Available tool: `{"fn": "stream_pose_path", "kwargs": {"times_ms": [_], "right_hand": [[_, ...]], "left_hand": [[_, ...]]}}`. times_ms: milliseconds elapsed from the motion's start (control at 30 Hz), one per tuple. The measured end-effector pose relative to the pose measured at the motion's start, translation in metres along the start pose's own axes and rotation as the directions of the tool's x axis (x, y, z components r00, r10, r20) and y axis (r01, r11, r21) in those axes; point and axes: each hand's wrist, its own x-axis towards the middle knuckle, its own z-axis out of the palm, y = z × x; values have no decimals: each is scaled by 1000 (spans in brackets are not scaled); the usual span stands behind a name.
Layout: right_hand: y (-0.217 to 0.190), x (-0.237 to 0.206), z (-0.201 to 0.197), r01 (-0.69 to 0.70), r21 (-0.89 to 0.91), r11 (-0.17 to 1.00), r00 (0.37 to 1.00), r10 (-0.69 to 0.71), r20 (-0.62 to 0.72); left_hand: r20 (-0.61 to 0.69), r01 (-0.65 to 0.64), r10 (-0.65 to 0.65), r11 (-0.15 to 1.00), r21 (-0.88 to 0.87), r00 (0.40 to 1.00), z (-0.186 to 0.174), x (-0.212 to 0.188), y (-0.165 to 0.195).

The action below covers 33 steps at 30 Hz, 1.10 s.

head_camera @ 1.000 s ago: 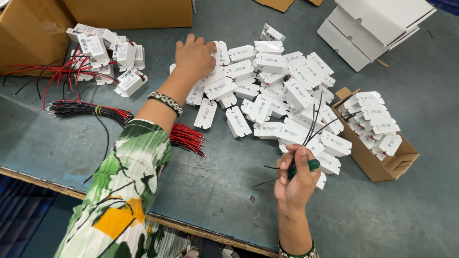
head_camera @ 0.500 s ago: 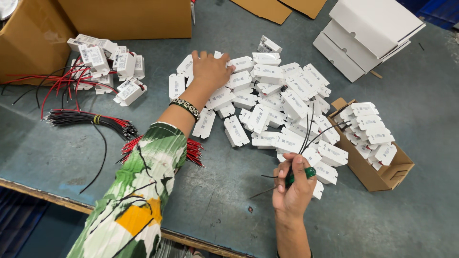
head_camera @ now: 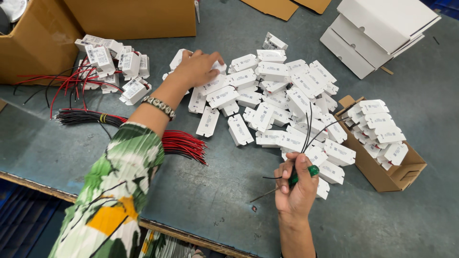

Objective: The person uses a green-handled screwdriver to attach red and black wires to small white electrical components on a workbench. They repeatedly insert wire ends into terminal slots and tighten the screws, then set the wired units aside.

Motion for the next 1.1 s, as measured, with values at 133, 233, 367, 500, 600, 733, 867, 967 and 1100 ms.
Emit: {"fn": "stream_pose_path", "kwargs": {"times_ms": [133,233,367,500,600,733,867,967,1100], "right_hand": [[1,-3,0,9,12,1000,1000,-9,21],[2,-6,2,13,6,1000,1000,-13,28],[0,-7,6,13,-16,1000,1000,-13,14],[-7,-9,3,14,1,1000,1000,-14,-3],[-10,-12,-1,23,19,1000,1000,-23,-2],[-11,-11,-1,24,30,999,1000,-24,3],[-17,-12,-4,22,113,993,1000,-19,-20],[-20,-17,-9,55,91,994,998,-56,1],[-28,-21,-4,76,70,995,997,-76,-9]], "left_hand": [[25,48,-47,997,-54,999,7,-22,9],[-16,-23,24,998,50,1000,9,-28,22],[159,128,-152,980,152,975,5,-30,40],[172,187,-194,981,56,966,-6,-37,47],[211,246,-175,890,-384,962,-8,-64,50],[240,257,93,-346,-903,966,20,-162,77],[292,419,365,-895,-150,884,56,-266,142],[407,343,323,-939,23,855,66,-295,176],[377,327,259,-936,-129,889,54,-303,185]]}}
